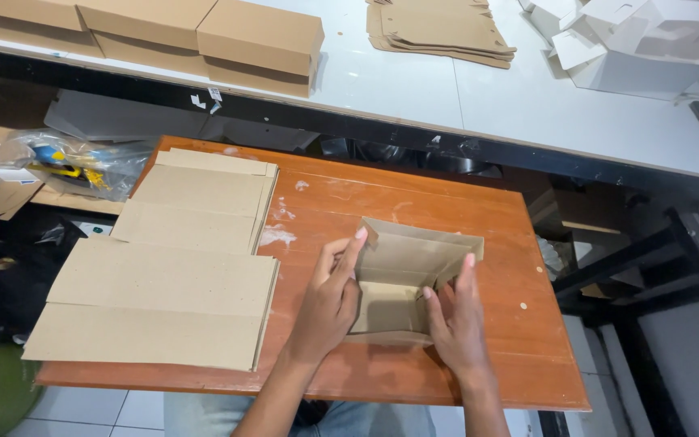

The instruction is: The person folds flat cardboard pieces into small rectangular boxes on a wooden table. They crease the folds, tuck the flaps, and stack the finished boxes on a nearby counter. The process is repeated for multiple units.

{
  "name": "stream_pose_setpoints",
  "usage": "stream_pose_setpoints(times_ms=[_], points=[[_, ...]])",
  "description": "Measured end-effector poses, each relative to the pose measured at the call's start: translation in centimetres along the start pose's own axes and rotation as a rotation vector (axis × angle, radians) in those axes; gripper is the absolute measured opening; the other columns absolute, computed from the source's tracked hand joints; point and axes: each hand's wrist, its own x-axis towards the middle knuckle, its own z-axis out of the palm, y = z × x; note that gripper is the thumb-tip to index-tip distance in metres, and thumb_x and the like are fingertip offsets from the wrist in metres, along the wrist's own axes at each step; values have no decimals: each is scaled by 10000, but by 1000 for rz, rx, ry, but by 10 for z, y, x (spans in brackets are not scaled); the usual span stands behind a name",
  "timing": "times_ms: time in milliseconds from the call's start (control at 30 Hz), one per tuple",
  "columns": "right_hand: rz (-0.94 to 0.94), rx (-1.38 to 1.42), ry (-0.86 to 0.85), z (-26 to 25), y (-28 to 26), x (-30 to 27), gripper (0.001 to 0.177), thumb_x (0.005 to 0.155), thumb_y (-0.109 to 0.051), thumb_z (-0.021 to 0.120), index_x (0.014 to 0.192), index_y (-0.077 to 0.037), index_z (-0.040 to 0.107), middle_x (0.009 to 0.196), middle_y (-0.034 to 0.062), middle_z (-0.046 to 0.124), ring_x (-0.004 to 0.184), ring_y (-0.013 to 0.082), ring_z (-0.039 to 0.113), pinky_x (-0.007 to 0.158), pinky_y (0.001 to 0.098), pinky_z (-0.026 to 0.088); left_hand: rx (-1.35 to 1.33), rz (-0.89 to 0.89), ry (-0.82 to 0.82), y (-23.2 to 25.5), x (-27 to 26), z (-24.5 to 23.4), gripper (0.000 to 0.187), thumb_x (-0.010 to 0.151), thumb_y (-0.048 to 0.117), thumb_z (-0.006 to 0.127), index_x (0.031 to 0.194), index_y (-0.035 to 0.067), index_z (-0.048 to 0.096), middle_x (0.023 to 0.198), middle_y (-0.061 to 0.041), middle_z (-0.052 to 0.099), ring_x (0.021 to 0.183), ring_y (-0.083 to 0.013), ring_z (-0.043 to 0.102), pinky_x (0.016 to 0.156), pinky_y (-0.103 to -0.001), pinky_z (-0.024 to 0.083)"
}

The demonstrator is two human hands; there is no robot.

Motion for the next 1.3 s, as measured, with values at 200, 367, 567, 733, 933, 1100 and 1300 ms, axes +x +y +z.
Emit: stream_pose_setpoints(times_ms=[200,367,567,733,933,1100,1300], points=[[-157,111,178,2,-26,7,873,1080,-1,450,1623,-264,-181,1711,310,208,1463,358,495,1114,398,424,-43,40,59,0,-1,1,438,1083,91,464,1520,92,434,1458,-176,517,1352,-300,567,1117,-380,471],[-279,-231,242,1,-14,9,715,1060,-16,562,1641,-12,146,1712,258,146,1617,454,142,1336,521,236,-71,28,68,-4,-4,3,446,1058,155,543,1495,111,472,1489,-194,544,1384,-320,575,1111,-384,494],[-278,-361,261,-3,-21,12,656,1083,-31,543,1636,-14,190,1691,252,188,1565,443,256,1225,505,376,-25,46,84,-5,-5,2,376,1100,204,487,1467,129,517,1416,-137,595,1293,-275,631,982,-336,554],[-256,-393,313,-9,-36,23,547,1085,-31,529,1578,46,303,1593,254,447,1500,400,454,1232,423,428,-4,-8,43,-3,-5,2,383,1119,249,407,1462,144,538,1420,-104,605,1297,-273,629,982,-342,540],[-164,169,368,-12,-50,30,451,1015,77,575,1454,54,480,1523,274,499,1436,364,526,1232,404,475,-67,19,39,0,-3,0,393,1123,254,398,1455,88,529,1439,-158,589,1333,-312,608,1094,-382,503],[-94,370,577,-16,-37,39,311,925,136,661,1226,160,588,1213,348,682,939,349,746,802,431,664,-120,-23,109,2,-1,5,402,990,86,590,1387,90,651,1300,-206,702,1216,-453,659,1082,-597,474],[-82,389,606,-23,-34,54,522,860,168,732,1337,96,531,1289,299,637,932,271,709,808,395,666,-132,-44,87,7,1,3,406,992,77,572,1388,104,654,1277,-204,712,1183,-449,677,1011,-593,534]])
